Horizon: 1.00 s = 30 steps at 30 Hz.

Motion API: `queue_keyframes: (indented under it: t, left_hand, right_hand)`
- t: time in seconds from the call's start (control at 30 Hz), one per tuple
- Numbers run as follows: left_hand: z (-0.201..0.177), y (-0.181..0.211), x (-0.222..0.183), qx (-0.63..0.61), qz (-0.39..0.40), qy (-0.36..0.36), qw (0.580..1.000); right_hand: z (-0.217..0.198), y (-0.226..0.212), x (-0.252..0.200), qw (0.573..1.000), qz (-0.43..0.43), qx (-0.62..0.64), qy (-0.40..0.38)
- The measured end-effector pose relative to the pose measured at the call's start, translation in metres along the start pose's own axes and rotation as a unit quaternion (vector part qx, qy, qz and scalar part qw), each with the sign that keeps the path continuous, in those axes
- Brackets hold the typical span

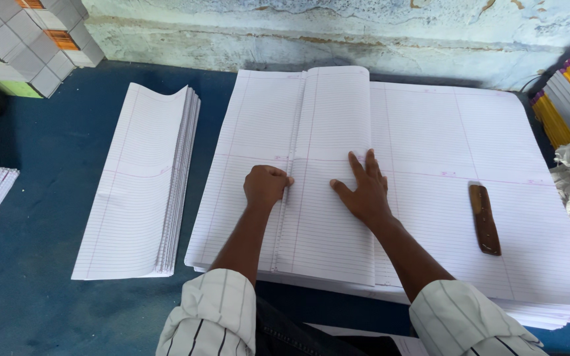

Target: The person folds large sheets of lined paper in half, smooths the crease with a wooden tool, and stacks the folded sheets to the left. The person repeats this process for multiple sheets.

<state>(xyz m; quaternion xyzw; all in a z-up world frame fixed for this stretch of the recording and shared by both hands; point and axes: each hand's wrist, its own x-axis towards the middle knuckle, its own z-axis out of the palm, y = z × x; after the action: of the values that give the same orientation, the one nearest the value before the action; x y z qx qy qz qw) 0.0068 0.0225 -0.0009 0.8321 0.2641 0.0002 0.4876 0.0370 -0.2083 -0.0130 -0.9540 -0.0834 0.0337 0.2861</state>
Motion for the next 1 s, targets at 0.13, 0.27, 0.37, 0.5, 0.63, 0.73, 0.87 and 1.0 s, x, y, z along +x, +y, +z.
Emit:
queue_keyframes:
  t: [0.13,0.27,0.37,0.5,0.63,0.73,0.87,1.0]
  left_hand:
    - [0.0001,-0.0013,0.0018,-0.010,-0.009,-0.001,1.000]
    - [-0.0006,0.0001,0.0012,-0.018,-0.014,-0.003,1.000]
    - [-0.0010,0.0008,0.0003,-0.023,-0.019,-0.003,1.000]
    - [0.0006,0.0010,0.0001,-0.009,-0.015,0.002,1.000]
    - [0.0010,-0.0005,0.0012,-0.014,-0.011,0.002,1.000]
    - [0.0020,-0.0023,0.0035,-0.009,-0.013,0.001,1.000]
    - [0.0044,-0.0043,0.0059,-0.018,-0.013,0.001,1.000]
    - [0.0029,-0.0043,0.0041,-0.013,0.004,0.003,1.000]
  right_hand:
    - [0.0019,-0.0017,-0.0007,1.000,0.000,-0.013,-0.008]
    - [0.0020,-0.0031,-0.0009,1.000,0.000,-0.023,-0.016]
    - [0.0027,-0.0053,-0.0004,0.999,0.002,-0.028,-0.018]
    - [0.0033,-0.0073,-0.0007,0.999,0.010,-0.038,-0.022]
    - [0.0035,-0.0088,-0.0019,0.999,0.006,-0.044,-0.022]
    - [0.0047,-0.0091,-0.0018,0.998,0.002,-0.052,-0.020]
    - [0.0068,-0.0078,-0.0011,0.998,-0.004,-0.067,-0.016]
    - [0.0090,-0.0069,-0.0003,0.996,-0.010,-0.084,-0.013]
